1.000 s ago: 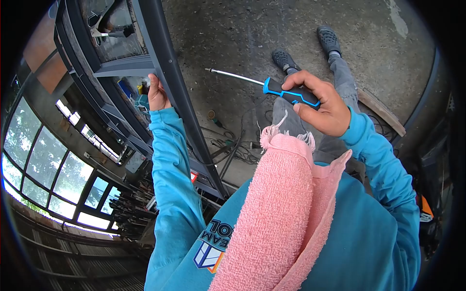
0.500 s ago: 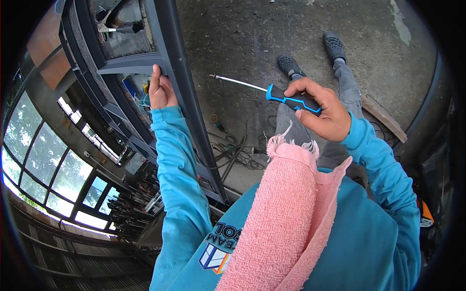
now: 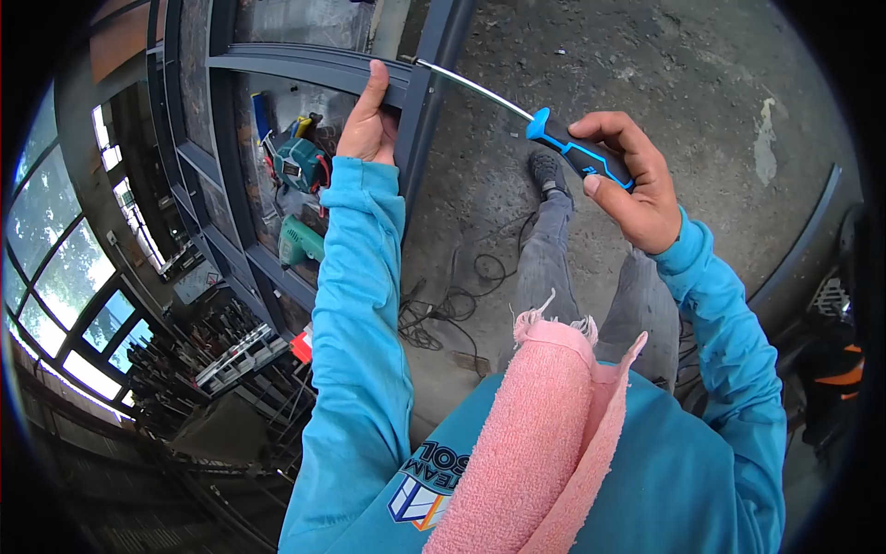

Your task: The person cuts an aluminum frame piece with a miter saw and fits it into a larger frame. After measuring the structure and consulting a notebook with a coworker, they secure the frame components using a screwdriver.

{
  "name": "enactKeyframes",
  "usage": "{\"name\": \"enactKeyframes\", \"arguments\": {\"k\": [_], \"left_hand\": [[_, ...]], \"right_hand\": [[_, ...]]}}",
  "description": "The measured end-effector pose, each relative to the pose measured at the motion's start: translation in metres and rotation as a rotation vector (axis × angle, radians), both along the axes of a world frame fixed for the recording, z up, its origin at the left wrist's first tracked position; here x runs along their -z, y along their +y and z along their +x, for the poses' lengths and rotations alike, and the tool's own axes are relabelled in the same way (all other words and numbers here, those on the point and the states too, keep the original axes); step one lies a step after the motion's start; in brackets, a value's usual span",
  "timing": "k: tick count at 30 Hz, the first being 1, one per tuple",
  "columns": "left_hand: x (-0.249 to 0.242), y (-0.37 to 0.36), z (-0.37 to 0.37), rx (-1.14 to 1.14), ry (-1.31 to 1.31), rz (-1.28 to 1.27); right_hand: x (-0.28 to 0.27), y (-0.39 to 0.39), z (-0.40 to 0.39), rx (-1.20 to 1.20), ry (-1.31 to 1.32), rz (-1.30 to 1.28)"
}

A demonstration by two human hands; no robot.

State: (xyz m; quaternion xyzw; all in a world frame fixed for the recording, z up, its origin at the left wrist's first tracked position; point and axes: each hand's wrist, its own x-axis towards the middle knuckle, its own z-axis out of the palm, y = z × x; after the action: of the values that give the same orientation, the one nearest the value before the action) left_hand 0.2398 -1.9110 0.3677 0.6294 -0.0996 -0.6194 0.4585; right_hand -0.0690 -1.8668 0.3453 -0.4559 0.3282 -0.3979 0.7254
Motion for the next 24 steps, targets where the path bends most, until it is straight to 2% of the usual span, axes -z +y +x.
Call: {"name": "enactKeyframes", "arguments": {"k": [1,6,9,13,24], "left_hand": [[0.0,0.0,-0.005,-0.007,0.01,-0.016],[0.007,-0.004,-0.009,0.011,-0.07,-0.011],[0.009,0.002,-0.008,-0.042,0.011,-0.079],[-0.002,0.002,-0.008,-0.005,0.068,-0.082],[-0.002,0.009,-0.002,-0.023,0.11,-0.215]], "right_hand": [[-0.006,-0.013,0.007,-0.008,0.009,0.009],[-0.041,-0.11,0.057,0.024,0.145,-0.395],[-0.043,-0.179,0.101,0.08,0.218,-0.707],[-0.042,-0.221,0.135,0.1,0.371,-0.767],[-0.03,-0.219,0.154,0.149,0.42,-0.743]]}}
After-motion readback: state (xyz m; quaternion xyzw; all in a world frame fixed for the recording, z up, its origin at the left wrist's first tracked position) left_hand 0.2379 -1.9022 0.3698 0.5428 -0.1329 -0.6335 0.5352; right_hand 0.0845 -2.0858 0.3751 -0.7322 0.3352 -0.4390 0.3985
